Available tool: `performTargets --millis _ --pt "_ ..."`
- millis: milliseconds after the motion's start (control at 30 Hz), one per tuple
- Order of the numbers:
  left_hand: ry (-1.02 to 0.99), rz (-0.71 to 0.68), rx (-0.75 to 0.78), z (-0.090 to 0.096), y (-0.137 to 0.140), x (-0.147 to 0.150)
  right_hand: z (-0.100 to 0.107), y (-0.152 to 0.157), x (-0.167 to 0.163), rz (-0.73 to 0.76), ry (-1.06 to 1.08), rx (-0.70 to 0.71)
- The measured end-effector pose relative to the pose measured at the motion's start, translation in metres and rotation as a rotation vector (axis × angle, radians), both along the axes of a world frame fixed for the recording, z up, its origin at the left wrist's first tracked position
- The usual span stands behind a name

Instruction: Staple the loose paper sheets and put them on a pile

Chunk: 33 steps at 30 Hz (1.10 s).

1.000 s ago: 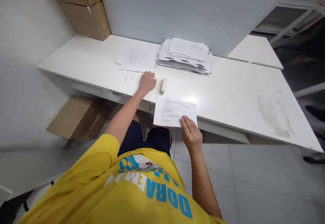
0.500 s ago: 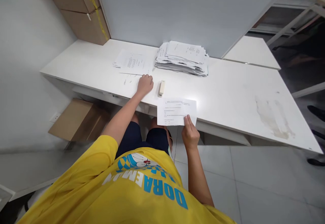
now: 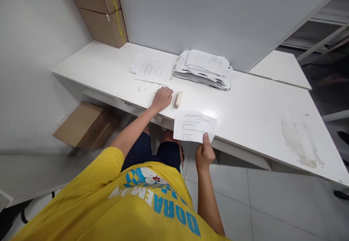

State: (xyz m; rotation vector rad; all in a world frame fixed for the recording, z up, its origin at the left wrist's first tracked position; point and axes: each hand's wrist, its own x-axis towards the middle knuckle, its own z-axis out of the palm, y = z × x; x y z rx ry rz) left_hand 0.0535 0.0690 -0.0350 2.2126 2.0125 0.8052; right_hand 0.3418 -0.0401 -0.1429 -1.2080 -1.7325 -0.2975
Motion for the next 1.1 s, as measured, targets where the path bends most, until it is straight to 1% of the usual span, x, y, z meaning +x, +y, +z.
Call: performTargets --millis 67,133,167,200,267,300,367,400,467,533,600,767,867,967,1100 --pt "-0.211 -0.011 0.035 -0.008 -0.044 0.023 0.003 -0.005 -0.005 0.008 0.031 -0.004" --pt "-0.464 0.042 0.039 -0.023 -0.091 0.048 0.005 -0.01 -0.009 0.031 0.05 -0.036" --pt "-0.589 0.108 0.013 -0.031 -0.111 0.059 0.006 -0.011 -0.01 0.043 0.051 -0.066" --pt "-0.724 0.185 -0.044 -0.039 -0.126 0.068 0.007 -0.013 -0.01 0.056 0.039 -0.1" --pt "-1.015 0.295 -0.216 -0.05 -0.14 0.077 0.009 -0.016 -0.006 0.075 -0.018 -0.148" --pt "-1.157 0.295 -0.316 -0.053 -0.141 0.079 0.01 -0.017 -0.003 0.081 -0.053 -0.157" --pt "-1.356 0.192 -0.469 -0.055 -0.133 0.075 0.014 -0.019 0.003 0.096 -0.122 -0.172" --pt "-1.389 0.131 -0.494 -0.054 -0.127 0.071 0.017 -0.02 0.005 0.105 -0.15 -0.186" --pt "-1.345 0.068 -0.467 -0.05 -0.115 0.063 0.022 -0.021 0.007 0.128 -0.192 -0.229" --pt "-1.252 0.106 -0.403 -0.047 -0.107 0.056 0.028 -0.02 0.007 0.16 -0.223 -0.266" --pt "-1.184 0.16 -0.366 -0.047 -0.101 0.053 0.033 -0.016 0.004 0.204 -0.236 -0.273" --pt "-1.136 0.239 -0.313 -0.05 -0.099 0.054 0.043 -0.002 -0.007 0.279 -0.274 -0.261" --pt "-1.113 0.236 -0.298 -0.045 -0.101 0.055 0.047 0.002 -0.009 0.288 -0.272 -0.273" --pt "-1.093 0.222 -0.318 -0.037 -0.097 0.057 0.049 0.001 -0.009 0.285 -0.272 -0.322" --pt "-1.016 0.325 -0.308 -0.028 -0.086 0.06 0.05 0.0 -0.009 0.266 -0.279 -0.379"
